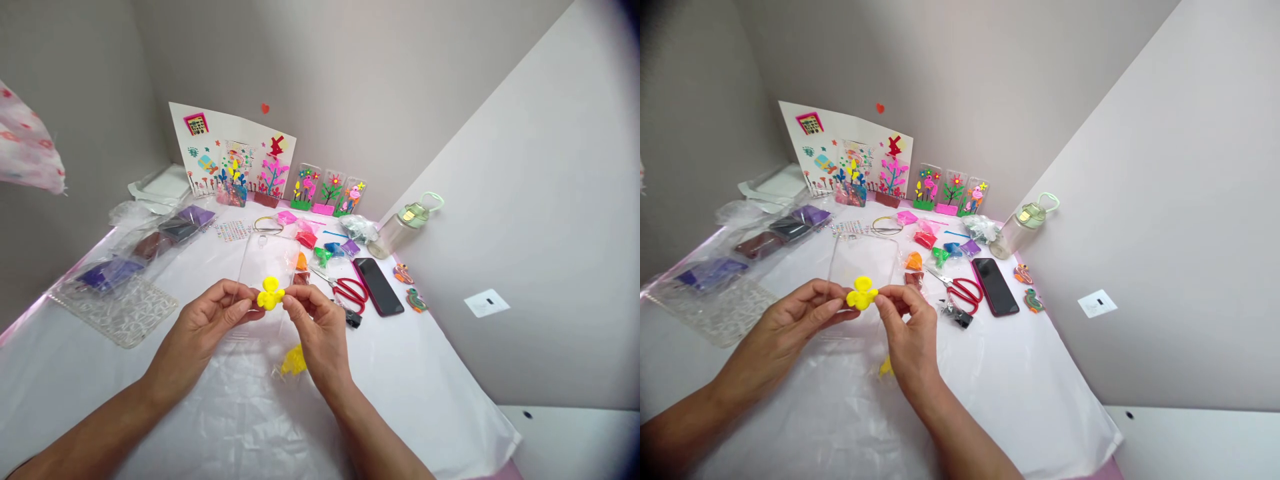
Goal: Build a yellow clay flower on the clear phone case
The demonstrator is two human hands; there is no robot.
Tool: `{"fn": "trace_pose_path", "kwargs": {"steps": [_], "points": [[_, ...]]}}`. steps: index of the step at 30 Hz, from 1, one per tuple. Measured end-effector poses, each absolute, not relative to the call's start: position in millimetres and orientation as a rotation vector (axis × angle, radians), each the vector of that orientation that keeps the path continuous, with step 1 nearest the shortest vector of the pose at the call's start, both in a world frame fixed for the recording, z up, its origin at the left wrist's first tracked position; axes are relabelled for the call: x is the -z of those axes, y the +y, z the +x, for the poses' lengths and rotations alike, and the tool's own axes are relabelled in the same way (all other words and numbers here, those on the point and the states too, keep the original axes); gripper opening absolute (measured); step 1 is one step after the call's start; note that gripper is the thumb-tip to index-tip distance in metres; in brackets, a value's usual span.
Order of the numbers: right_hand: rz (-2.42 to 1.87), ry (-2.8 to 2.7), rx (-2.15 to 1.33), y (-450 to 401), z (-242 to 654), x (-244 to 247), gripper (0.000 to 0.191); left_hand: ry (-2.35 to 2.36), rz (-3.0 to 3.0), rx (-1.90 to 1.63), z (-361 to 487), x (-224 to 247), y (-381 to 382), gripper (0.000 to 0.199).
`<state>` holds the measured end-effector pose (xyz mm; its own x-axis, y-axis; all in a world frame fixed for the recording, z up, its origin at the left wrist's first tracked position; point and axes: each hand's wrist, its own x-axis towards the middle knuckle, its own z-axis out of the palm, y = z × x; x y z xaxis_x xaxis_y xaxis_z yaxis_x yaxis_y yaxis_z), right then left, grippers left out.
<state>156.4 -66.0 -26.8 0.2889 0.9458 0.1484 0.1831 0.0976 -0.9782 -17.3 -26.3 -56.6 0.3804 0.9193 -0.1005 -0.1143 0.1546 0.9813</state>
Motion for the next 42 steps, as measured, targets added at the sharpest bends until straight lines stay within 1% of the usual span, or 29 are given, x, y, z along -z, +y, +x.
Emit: {"fn": "trace_pose_path", "kwargs": {"steps": [4,11,16,19,26,42], "points": [[-1.383,-1.170,-0.719,-66.2,156.8,27.4,0.011,0.901,1.156,-0.923,-16.8,54.4,-27.8,0.025],[-1.324,-1.497,-0.163,-69.3,153.2,35.8,0.014,0.896,1.130,-0.964,-16.8,52.9,-27.8,0.023],[-1.361,-1.685,0.169,-70.2,154.8,41.2,0.013,0.894,1.138,-0.957,-16.8,52.6,-28.2,0.024],[-1.365,-1.749,0.299,-69.6,156.5,40.9,0.012,0.906,1.157,-0.954,-17.2,52.9,-29.2,0.025],[-1.391,-1.796,0.379,-70.5,156.8,38.4,0.012,0.897,1.161,-0.954,-16.8,53.3,-29.8,0.023],[-1.343,-1.794,0.289,-72.4,155.6,37.3,0.010,0.876,1.158,-0.952,-17.1,54.4,-28.0,0.021]]}}
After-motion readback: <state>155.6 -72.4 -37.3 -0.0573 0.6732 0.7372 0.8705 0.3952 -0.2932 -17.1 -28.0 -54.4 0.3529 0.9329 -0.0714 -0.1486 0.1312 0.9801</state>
